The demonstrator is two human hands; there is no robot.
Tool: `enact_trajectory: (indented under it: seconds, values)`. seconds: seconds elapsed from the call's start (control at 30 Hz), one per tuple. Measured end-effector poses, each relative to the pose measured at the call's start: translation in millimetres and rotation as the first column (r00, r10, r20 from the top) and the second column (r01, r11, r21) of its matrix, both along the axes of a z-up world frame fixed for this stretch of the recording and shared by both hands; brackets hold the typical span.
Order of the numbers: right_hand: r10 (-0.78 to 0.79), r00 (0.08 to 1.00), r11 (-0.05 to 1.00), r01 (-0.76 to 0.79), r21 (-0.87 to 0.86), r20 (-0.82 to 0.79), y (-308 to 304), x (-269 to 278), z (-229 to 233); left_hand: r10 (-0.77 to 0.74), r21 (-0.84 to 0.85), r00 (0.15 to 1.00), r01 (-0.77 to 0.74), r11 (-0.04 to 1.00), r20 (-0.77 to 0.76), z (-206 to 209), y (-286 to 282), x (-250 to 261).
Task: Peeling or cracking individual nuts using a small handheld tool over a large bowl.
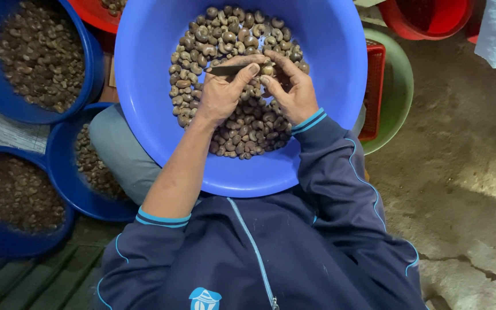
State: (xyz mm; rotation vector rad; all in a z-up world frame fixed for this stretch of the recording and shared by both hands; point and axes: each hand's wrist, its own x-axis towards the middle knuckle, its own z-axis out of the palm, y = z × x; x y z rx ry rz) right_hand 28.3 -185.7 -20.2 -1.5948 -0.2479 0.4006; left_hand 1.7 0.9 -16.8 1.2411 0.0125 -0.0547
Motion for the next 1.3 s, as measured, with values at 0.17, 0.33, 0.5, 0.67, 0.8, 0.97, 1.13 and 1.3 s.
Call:
enact_trajectory:
  seconds: [0.17, 0.33, 0.5, 0.67, 0.8, 0.97, 1.13, 1.3]
  values:
    - [-0.007, 0.998, 1.000, 0.007, 0.004, 0.070, 2.1, -1.4, 6.8, 0.008, -0.022, 0.998, -0.009, 1.000, -0.060, 1.2, 0.7, -0.1]
    - [-0.007, 0.999, 0.998, 0.005, 0.061, 0.037, -1.3, -0.6, -4.2, 0.012, 0.036, 0.998, -0.010, 0.999, -0.059, -3.8, 0.7, 1.5]
    - [-0.004, 1.000, 0.994, 0.005, 0.107, -0.014, -0.2, -1.1, -7.0, 0.049, 0.049, 0.999, -0.048, 0.998, -0.008, -3.4, 4.9, 1.9]
    - [-0.050, 0.997, 0.998, 0.053, -0.041, 0.058, -1.7, -3.9, -17.8, 0.054, 0.102, 0.998, -0.056, 0.993, 0.021, -5.0, 2.5, 3.0]
    - [-0.139, 0.971, 0.988, 0.150, -0.040, 0.197, -0.1, -1.2, -26.2, 0.060, 0.160, 0.971, -0.099, 0.982, 0.233, -15.2, -3.0, 1.8]
    - [-0.132, 0.959, 0.957, 0.189, -0.220, 0.250, 0.9, -5.8, -24.4, 0.072, 0.132, 0.987, -0.092, 0.987, 0.145, -7.9, -1.5, 1.2]
    - [-0.136, 0.985, 0.989, 0.141, -0.036, 0.107, -4.2, -0.1, -45.1, 0.066, 0.093, 0.993, -0.075, 0.993, 0.098, -13.1, -0.8, -2.8]
    - [-0.082, 0.996, 0.985, 0.086, 0.150, -0.030, -4.3, 3.1, -46.3, 0.035, 0.091, 0.984, -0.052, 0.995, 0.176, -5.5, -4.3, 2.2]
